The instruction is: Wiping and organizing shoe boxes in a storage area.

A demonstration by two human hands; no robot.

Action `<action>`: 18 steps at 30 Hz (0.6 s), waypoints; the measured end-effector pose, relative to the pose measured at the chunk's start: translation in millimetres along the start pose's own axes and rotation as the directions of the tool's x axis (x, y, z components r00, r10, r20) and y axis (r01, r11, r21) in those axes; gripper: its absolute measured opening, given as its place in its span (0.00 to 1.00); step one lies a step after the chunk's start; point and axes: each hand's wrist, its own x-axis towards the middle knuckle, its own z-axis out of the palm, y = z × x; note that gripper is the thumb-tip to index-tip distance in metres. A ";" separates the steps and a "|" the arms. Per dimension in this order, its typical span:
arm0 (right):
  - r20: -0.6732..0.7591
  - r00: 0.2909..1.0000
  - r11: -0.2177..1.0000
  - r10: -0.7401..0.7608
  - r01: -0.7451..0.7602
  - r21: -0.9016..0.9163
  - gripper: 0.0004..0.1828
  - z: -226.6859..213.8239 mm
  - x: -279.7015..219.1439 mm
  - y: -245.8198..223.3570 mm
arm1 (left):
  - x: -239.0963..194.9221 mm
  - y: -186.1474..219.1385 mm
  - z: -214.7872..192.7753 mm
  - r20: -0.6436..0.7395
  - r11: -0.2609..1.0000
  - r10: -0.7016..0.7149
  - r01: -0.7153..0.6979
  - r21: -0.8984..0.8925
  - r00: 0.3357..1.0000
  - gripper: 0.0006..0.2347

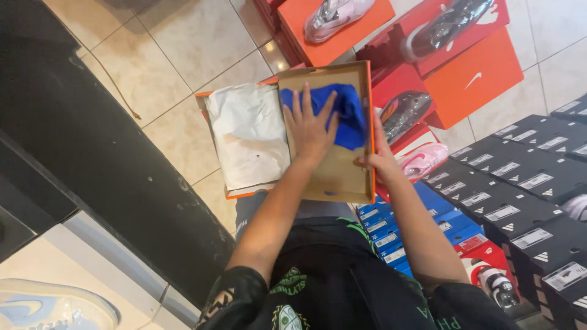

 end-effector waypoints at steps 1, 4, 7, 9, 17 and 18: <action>0.019 1.000 0.999 -0.007 0.008 -0.052 0.65 20.4 -3.4 -30.5 | 8.3 -4.5 6.1 -0.009 0.992 -0.021 0.022 0.122 1.000 0.18; 0.078 0.997 0.998 -0.004 -0.001 0.060 0.67 21.0 -4.1 -19.2 | 29.8 -28.8 21.5 -0.091 0.981 -0.098 0.112 0.161 0.991 0.12; 0.077 0.997 0.999 -0.026 0.023 0.037 0.66 16.6 3.3 -8.7 | 24.8 -41.5 21.6 -0.249 0.972 -0.069 0.121 0.201 0.966 0.12; 0.097 0.995 0.998 -0.027 0.021 0.066 0.67 28.3 4.0 -21.3 | 20.9 -37.0 21.6 -0.248 0.978 -0.055 0.103 0.184 0.967 0.12; 0.069 0.995 0.996 -0.065 0.062 0.057 0.67 23.7 10.0 -1.4 | 24.4 -27.8 50.7 -0.214 0.989 0.124 -0.104 0.103 0.969 0.11; 0.055 0.997 0.995 -0.049 0.044 0.091 0.66 24.8 9.1 -1.6 | 26.2 -46.5 52.3 -0.224 0.986 0.103 -0.070 0.150 0.969 0.12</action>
